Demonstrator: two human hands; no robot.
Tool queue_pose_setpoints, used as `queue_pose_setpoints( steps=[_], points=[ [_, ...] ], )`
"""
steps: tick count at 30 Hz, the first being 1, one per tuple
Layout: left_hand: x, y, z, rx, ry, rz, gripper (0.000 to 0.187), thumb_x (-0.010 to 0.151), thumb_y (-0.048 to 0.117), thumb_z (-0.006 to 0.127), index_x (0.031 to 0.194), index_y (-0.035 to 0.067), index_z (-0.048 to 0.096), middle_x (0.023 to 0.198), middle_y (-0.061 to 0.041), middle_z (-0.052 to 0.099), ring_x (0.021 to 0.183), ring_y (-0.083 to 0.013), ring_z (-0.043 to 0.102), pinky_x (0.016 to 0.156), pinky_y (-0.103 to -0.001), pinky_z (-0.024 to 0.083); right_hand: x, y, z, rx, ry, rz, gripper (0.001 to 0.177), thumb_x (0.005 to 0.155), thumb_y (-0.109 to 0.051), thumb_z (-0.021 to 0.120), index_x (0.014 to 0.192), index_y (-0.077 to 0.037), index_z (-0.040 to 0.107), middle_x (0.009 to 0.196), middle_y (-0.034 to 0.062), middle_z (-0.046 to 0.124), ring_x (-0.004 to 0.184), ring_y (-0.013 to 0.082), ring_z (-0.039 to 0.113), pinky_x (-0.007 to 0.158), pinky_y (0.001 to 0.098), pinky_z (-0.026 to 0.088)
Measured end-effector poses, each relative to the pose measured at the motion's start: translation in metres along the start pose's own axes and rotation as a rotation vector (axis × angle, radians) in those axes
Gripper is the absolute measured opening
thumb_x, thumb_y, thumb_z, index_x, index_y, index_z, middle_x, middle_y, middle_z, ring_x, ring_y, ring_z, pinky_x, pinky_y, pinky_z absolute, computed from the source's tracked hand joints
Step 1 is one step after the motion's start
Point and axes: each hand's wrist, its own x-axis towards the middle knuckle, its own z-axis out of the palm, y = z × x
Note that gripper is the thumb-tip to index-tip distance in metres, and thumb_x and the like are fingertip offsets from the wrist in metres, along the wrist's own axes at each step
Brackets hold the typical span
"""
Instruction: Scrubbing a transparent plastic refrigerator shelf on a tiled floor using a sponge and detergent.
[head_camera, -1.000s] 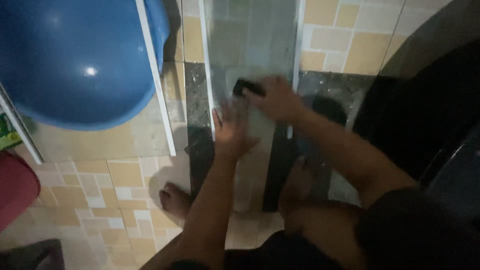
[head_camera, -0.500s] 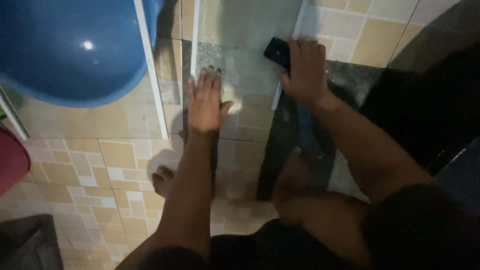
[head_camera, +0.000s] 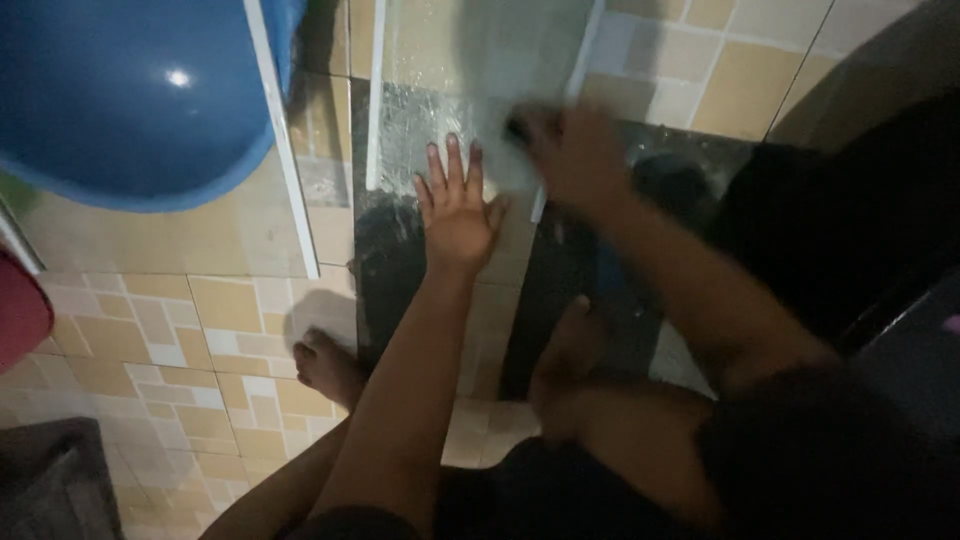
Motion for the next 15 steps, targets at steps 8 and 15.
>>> queue_pose_setpoints(
  steps=[8, 15],
  points=[
    [0.019, 0.009, -0.008, -0.037, -0.273, -0.116, 0.101, 0.094, 0.069, 0.054, 0.167, 0.018, 0.005, 0.17, -0.019, -0.016, 0.155, -0.0438, -0.017, 0.118, -0.07, -0.011, 0.026, 0.03, 0.01, -0.137, 0.414, -0.36, 0.05, 0.106, -0.035, 0.063, 0.15, -0.012, 0.053, 0.123, 0.0265, 0.062, 0.112, 0.0467, 0.058, 0.098, 0.0619, 0.044],
    [0.042, 0.017, -0.033, 0.014, -0.394, -0.161, 0.11, 0.089, 0.077, 0.054, 0.166, 0.019, 0.001, 0.168, -0.023, -0.022, 0.153, -0.0486, -0.023, 0.113, -0.077, -0.014, 0.06, 0.062, 0.043, -0.341, 0.563, -0.513, 0.052, 0.104, -0.033, 0.06, 0.152, -0.013, 0.054, 0.12, 0.0298, 0.062, 0.109, 0.0479, 0.058, 0.097, 0.0681, 0.037]
  ],
)
